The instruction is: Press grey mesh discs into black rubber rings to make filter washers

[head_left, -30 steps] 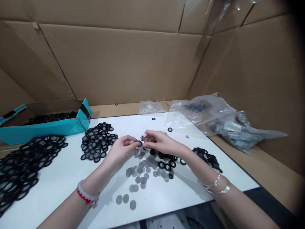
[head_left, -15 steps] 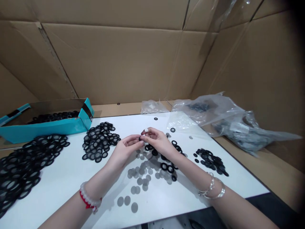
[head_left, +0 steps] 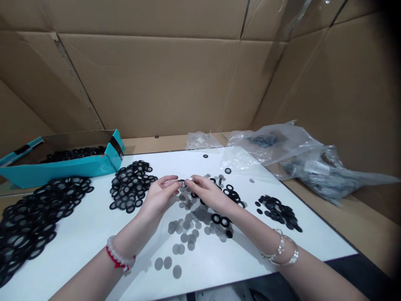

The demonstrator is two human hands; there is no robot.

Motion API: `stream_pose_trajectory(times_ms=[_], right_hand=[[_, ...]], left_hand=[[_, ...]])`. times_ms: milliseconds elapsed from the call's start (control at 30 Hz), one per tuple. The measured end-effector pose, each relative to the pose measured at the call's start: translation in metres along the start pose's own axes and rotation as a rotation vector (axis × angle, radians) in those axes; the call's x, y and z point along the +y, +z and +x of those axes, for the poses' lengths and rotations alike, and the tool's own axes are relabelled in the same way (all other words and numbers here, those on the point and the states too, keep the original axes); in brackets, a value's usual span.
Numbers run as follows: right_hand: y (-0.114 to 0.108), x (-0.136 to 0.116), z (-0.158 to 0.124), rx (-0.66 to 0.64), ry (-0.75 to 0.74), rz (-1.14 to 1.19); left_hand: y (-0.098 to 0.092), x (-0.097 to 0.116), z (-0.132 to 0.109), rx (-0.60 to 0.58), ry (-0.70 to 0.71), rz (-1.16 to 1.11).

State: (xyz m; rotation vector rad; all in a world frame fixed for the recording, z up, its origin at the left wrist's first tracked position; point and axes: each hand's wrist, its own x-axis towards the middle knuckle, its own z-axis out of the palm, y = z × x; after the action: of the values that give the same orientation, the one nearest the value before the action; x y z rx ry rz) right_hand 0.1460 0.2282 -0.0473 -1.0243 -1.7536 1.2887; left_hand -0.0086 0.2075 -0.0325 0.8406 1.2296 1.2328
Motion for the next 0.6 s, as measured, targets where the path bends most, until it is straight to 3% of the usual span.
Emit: stream_pose_trajectory(times_ms=[233, 433, 600], right_hand=[[0.0, 0.004, 0.0, 0.098, -0.051, 0.036], [0.002, 0.007, -0.002, 0.054, -0.118, 0.015], [0.003, 0.009, -0.001, -0.011, -0.142, 0.149]], left_hand=[[0.0, -0.001, -0.002, -0.077, -0.008, 0.005], [-0.002, -0.002, 0.001, -0.06, -0.041, -0.035], [-0.008, -0.013, 0.006, -0.179, -0.02, -0.163]])
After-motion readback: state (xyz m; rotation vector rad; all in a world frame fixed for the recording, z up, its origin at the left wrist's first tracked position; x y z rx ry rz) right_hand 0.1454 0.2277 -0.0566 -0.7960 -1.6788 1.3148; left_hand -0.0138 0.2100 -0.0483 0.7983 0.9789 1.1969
